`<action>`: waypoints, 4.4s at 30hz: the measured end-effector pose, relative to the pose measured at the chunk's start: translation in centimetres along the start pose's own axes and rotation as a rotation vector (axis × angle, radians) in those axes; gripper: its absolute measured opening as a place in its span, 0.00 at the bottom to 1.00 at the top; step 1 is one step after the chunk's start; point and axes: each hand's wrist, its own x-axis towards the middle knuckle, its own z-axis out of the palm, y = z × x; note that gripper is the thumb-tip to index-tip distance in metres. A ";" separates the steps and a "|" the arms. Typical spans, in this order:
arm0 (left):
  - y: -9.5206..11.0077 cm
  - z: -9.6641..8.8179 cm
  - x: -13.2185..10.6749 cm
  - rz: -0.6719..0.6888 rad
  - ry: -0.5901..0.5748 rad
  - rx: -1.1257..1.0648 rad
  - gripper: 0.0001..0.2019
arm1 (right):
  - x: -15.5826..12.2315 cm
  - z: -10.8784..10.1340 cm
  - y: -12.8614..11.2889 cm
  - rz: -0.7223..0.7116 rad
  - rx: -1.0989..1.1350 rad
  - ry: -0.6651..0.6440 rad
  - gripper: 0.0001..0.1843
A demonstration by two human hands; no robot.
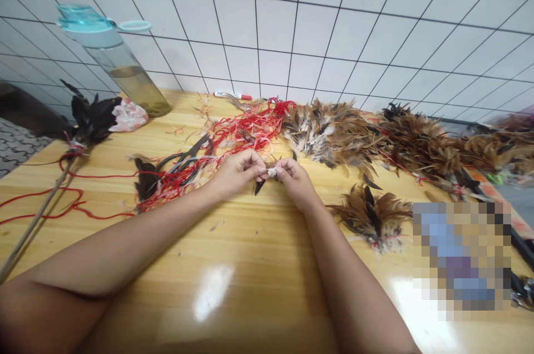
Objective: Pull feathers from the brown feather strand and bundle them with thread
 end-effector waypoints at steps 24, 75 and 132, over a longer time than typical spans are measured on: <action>-0.4 -0.2 0.3 0.010 -0.003 -0.308 0.11 | 0.2 -1.8 0.2 0.033 0.009 -0.185 0.18; 1.0 -1.6 0.1 0.266 -0.166 -0.063 0.09 | -0.1 -1.2 -0.2 -0.098 -0.252 -0.079 0.22; 0.0 -0.4 0.2 0.049 0.007 -0.080 0.13 | -0.3 -0.9 -0.2 0.078 0.049 -0.023 0.21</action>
